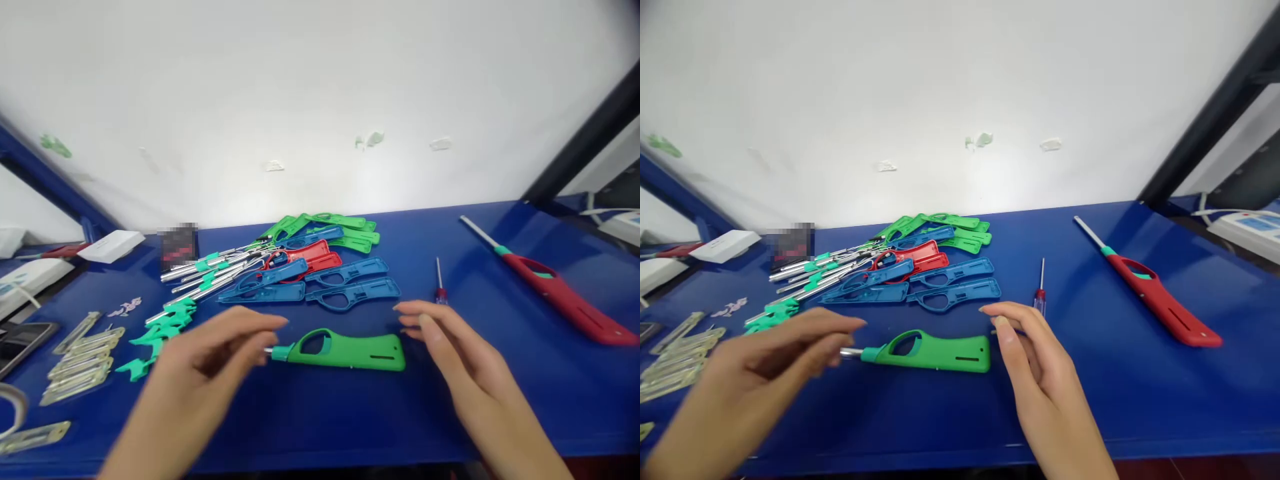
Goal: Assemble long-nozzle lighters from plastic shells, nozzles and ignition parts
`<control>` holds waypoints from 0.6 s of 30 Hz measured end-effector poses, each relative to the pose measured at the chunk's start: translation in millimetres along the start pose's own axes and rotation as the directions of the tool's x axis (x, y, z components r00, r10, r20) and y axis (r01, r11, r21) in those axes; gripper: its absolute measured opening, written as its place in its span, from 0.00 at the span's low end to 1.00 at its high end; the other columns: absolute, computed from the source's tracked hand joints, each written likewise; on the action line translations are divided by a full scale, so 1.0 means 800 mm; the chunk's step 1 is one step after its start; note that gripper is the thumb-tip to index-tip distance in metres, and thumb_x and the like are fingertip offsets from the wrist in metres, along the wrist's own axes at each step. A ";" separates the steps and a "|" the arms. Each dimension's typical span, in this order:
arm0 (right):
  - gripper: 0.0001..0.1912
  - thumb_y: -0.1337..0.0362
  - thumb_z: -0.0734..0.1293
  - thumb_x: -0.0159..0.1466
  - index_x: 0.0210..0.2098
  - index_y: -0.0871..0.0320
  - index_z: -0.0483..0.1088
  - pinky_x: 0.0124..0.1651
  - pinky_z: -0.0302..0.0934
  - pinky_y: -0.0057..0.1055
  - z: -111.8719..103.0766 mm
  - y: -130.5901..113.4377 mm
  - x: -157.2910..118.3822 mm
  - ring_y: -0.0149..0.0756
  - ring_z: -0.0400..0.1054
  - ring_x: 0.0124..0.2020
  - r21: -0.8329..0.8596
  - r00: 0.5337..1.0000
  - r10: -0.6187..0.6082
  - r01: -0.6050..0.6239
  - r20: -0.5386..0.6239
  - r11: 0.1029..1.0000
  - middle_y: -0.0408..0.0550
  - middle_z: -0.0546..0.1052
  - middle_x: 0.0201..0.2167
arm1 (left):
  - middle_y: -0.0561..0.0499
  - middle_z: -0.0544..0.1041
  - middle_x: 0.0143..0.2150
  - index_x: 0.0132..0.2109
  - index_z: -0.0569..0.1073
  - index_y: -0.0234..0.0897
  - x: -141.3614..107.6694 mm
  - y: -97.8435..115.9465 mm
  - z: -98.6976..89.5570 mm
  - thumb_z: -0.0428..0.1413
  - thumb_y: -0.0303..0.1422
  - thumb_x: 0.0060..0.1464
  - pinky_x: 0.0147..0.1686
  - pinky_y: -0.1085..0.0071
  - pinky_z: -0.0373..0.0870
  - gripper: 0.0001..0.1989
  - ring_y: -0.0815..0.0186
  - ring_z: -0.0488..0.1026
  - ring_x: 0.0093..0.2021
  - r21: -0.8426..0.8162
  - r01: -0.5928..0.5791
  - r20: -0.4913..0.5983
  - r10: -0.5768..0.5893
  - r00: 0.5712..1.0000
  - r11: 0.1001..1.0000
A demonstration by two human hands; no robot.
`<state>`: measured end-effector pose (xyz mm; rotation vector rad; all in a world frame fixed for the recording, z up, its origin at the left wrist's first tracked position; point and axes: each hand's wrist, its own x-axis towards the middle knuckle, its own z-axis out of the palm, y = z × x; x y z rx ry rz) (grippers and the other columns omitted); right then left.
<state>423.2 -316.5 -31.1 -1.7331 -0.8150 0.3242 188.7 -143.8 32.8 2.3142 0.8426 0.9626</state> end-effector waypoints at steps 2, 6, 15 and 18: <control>0.18 0.41 0.64 0.75 0.52 0.40 0.79 0.48 0.71 0.17 -0.002 0.002 -0.001 0.31 0.79 0.50 0.049 1.000 0.021 -0.021 -0.004 0.999 0.38 0.83 0.52 | 0.59 0.84 0.32 0.41 0.83 0.49 -0.002 0.022 0.041 0.58 0.32 0.67 0.23 0.83 0.75 0.08 0.72 0.80 0.26 -0.145 -0.080 0.104 0.095 0.990 0.986; 0.18 0.42 0.63 0.76 0.54 0.42 0.77 0.54 0.70 0.21 -0.004 0.010 -0.002 0.33 0.78 0.53 0.147 0.999 0.054 -0.054 0.004 0.988 0.40 0.82 0.55 | 0.61 0.84 0.36 0.43 0.79 0.47 -0.008 0.047 0.101 0.60 0.27 0.68 0.30 0.83 0.77 0.08 0.74 0.80 0.30 -0.174 -0.151 0.098 0.169 0.981 0.973; 0.14 0.47 0.65 0.77 0.55 0.41 0.76 0.54 0.72 0.21 -0.006 0.014 -0.005 0.34 0.77 0.56 0.268 0.998 0.062 -0.064 0.018 0.961 0.40 0.80 0.58 | 0.57 0.84 0.44 0.48 0.75 0.44 -0.009 0.060 0.145 0.58 0.25 0.71 0.50 0.66 0.77 0.07 0.65 0.80 0.47 -0.094 -0.352 0.094 0.360 0.928 0.931; 0.13 0.47 0.65 0.77 0.53 0.41 0.77 0.53 0.72 0.19 -0.005 0.010 -0.002 0.32 0.77 0.54 0.274 0.998 0.058 -0.060 0.015 0.960 0.39 0.80 0.56 | 0.54 0.83 0.47 0.47 0.76 0.44 -0.007 0.058 0.149 0.57 0.24 0.71 0.47 0.63 0.77 0.08 0.63 0.79 0.46 -0.058 -0.355 0.114 0.359 0.926 0.933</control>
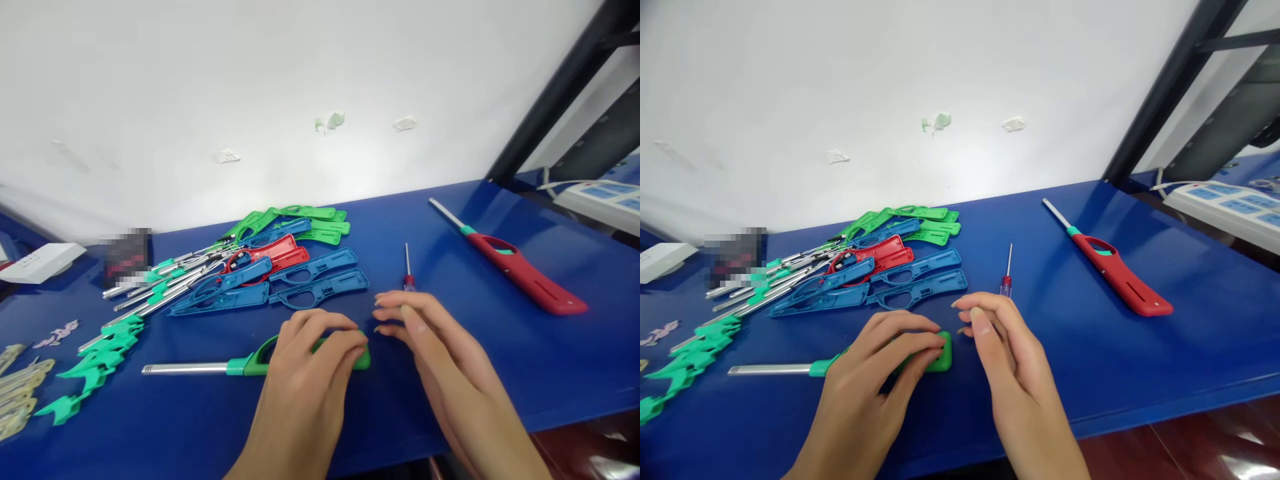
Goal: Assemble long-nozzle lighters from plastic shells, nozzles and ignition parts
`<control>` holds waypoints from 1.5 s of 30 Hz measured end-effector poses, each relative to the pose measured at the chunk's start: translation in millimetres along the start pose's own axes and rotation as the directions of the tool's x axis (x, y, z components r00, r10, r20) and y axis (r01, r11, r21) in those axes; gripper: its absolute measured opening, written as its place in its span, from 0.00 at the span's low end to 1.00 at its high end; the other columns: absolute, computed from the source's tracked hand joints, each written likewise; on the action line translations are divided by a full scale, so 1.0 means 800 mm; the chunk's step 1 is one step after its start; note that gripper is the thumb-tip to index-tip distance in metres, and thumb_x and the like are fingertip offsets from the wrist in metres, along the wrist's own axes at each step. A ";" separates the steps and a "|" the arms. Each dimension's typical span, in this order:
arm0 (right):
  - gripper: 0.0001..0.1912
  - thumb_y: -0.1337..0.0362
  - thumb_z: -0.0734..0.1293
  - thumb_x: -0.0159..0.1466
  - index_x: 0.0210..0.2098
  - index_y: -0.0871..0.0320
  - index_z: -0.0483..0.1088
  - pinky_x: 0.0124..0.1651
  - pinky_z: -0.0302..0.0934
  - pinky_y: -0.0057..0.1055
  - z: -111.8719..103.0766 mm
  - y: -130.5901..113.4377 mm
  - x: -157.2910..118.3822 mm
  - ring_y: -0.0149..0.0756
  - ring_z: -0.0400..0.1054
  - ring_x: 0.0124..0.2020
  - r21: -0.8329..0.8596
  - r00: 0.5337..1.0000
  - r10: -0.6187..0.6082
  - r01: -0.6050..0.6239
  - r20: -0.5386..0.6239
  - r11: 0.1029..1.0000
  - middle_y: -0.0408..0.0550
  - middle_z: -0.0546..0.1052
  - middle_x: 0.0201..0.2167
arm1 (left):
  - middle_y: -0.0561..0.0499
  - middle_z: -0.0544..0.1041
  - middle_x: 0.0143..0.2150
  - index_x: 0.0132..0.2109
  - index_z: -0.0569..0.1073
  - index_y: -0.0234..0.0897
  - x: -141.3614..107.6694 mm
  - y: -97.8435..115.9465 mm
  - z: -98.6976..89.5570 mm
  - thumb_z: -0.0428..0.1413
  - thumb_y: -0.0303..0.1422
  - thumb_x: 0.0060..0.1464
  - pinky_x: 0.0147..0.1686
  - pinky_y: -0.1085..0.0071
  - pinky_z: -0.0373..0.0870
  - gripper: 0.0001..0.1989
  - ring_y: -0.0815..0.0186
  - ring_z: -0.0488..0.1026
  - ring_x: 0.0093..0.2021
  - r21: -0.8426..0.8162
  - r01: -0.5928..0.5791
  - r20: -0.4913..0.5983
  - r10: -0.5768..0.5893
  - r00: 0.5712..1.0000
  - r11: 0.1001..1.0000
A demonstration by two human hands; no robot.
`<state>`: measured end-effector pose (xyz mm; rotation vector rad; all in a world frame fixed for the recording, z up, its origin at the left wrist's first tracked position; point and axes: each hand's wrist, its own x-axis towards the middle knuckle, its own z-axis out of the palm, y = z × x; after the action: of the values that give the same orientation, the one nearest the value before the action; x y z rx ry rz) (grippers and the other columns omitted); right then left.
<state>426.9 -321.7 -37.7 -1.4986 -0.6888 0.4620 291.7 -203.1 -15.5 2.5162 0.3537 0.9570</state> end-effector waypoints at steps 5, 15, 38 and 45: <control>0.12 0.47 0.65 0.77 0.51 0.41 0.77 0.51 0.72 0.18 -0.001 -0.003 -0.002 0.30 0.77 0.50 -0.001 1.000 -0.008 0.008 0.004 1.000 0.38 0.80 0.53 | 0.54 0.82 0.46 0.46 0.77 0.44 -0.002 -0.002 0.003 0.56 0.24 0.71 0.44 0.63 0.78 0.09 0.64 0.80 0.44 0.033 -0.001 0.046 0.000 0.999 0.999; 0.10 0.48 0.66 0.76 0.49 0.39 0.78 0.51 0.70 0.14 -0.001 -0.009 -0.001 0.26 0.78 0.48 -0.010 1.000 -0.012 0.012 0.019 1.000 0.36 0.81 0.50 | 0.52 0.81 0.48 0.48 0.78 0.43 -0.005 -0.006 0.005 0.55 0.23 0.71 0.44 0.64 0.77 0.10 0.64 0.80 0.44 0.063 0.004 0.032 -0.006 0.999 0.998; 0.09 0.50 0.64 0.77 0.50 0.42 0.74 0.44 0.67 0.29 -0.033 -0.020 0.017 0.32 0.75 0.37 -0.501 0.955 -0.297 0.248 -0.020 0.830 0.37 0.80 0.42 | 0.49 0.82 0.51 0.55 0.75 0.45 -0.013 -0.002 -0.006 0.56 0.34 0.73 0.51 0.57 0.76 0.08 0.58 0.81 0.50 0.174 -0.019 0.007 0.018 1.000 0.985; 0.14 0.46 0.68 0.72 0.38 0.48 0.71 0.34 0.58 0.39 -0.054 -0.002 0.060 0.45 0.76 0.33 -0.769 0.951 -0.195 0.310 0.241 0.559 0.40 0.81 0.35 | 0.46 0.82 0.54 0.62 0.73 0.40 -0.032 -0.022 -0.025 0.52 0.33 0.76 0.51 0.55 0.74 0.13 0.54 0.78 0.52 0.334 -0.086 0.123 0.047 0.991 0.939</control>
<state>490.8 -321.4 -27.2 -2.1826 -1.3212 -0.0205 258.1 -190.9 -24.8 2.8982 0.4327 0.8316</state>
